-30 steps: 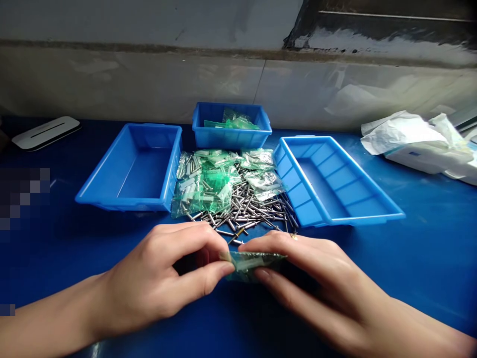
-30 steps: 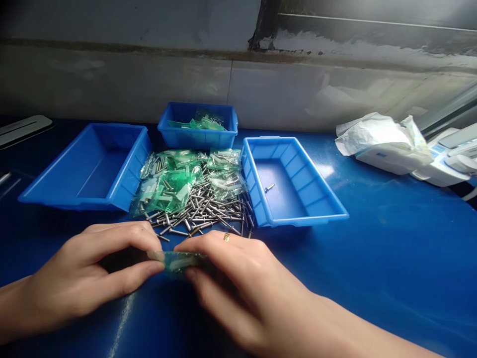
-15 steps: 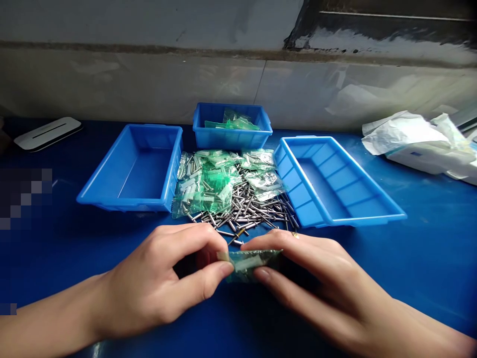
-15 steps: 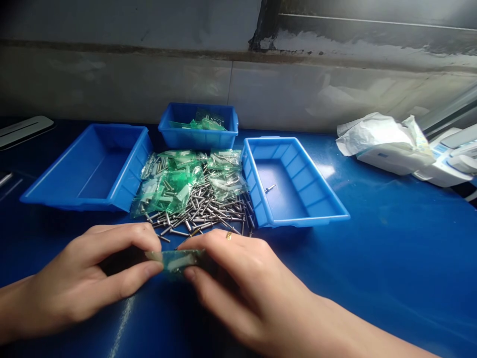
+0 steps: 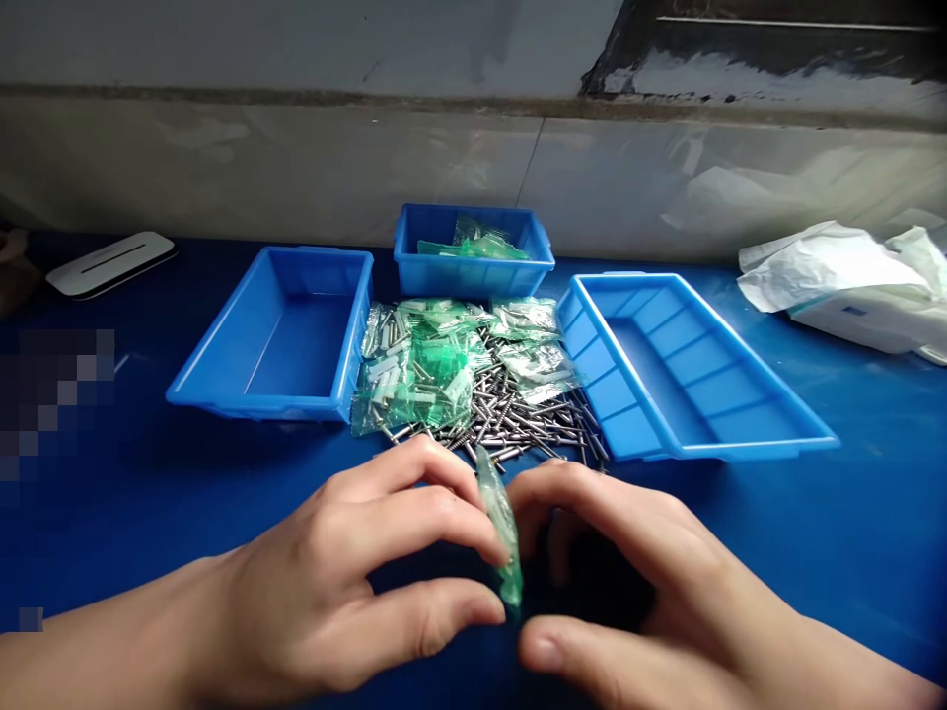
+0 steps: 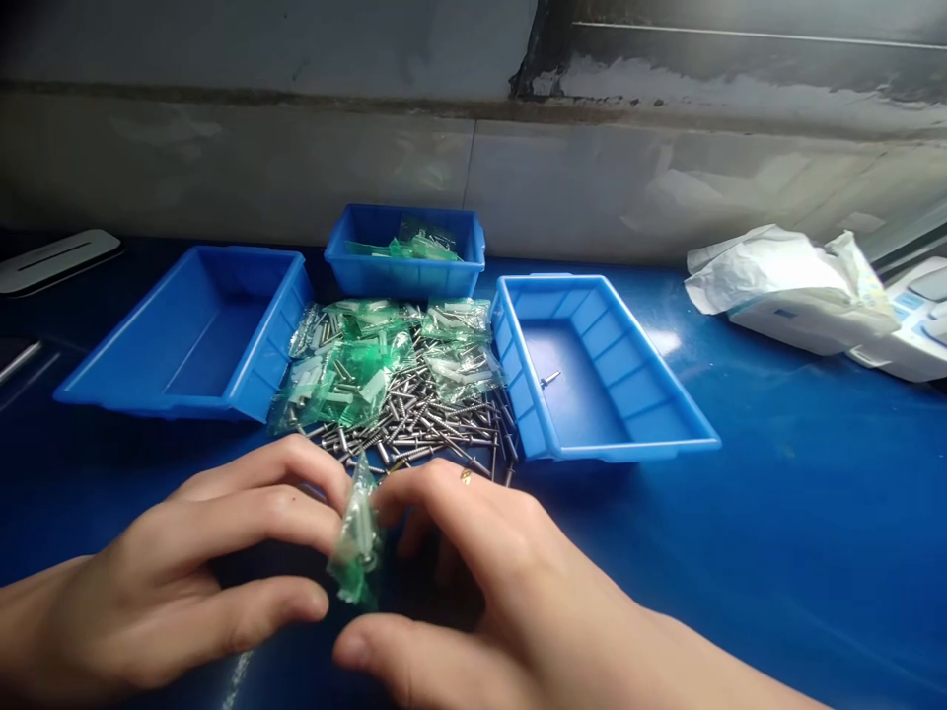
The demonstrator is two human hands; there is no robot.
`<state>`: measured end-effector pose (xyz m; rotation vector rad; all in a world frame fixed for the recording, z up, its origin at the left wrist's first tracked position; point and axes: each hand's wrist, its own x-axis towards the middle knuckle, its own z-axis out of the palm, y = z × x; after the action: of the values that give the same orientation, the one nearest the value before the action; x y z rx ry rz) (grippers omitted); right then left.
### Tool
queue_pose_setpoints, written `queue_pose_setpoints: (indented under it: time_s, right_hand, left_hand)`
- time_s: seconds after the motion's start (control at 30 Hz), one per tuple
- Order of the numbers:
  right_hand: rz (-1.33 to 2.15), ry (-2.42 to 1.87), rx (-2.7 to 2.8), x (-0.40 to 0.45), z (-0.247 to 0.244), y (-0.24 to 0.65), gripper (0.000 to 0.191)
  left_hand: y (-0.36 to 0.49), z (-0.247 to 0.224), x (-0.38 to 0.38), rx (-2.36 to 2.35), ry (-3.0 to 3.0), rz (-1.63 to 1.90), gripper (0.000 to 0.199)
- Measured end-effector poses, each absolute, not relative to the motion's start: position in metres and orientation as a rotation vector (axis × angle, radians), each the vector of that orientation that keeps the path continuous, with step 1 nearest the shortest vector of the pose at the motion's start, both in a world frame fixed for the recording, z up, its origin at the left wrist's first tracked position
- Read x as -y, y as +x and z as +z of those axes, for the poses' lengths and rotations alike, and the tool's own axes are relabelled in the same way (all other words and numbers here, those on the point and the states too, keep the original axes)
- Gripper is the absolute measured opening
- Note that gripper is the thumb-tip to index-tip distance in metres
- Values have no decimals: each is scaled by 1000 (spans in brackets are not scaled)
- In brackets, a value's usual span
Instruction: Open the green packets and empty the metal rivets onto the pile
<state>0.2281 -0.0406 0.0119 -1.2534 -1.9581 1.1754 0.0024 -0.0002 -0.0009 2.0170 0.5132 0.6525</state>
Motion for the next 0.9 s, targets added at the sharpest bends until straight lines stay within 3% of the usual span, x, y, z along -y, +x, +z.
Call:
queue_pose_setpoints:
  time_s: [0.2, 0.4, 0.5, 0.67, 0.9]
  right_hand:
    - [1187, -1221, 1923, 41, 12, 233, 19]
    - [1016, -1167, 1954, 44, 7, 236, 27]
    - [1032, -1144, 1966, 43, 9, 235, 30]
    - [1032, -1157, 2017, 40, 9, 234, 22]
    - [1029, -1191, 1988, 41, 4, 236, 13]
  left_hand:
    - [5, 0, 4, -522, 2087, 692, 33]
    - [3, -2, 7, -761, 1926, 771, 22]
    - [4, -5, 7, -848, 1803, 764, 27]
    - [4, -2, 3, -752, 1972, 561, 14]
    - [4, 2, -1, -711, 2056, 537, 12]
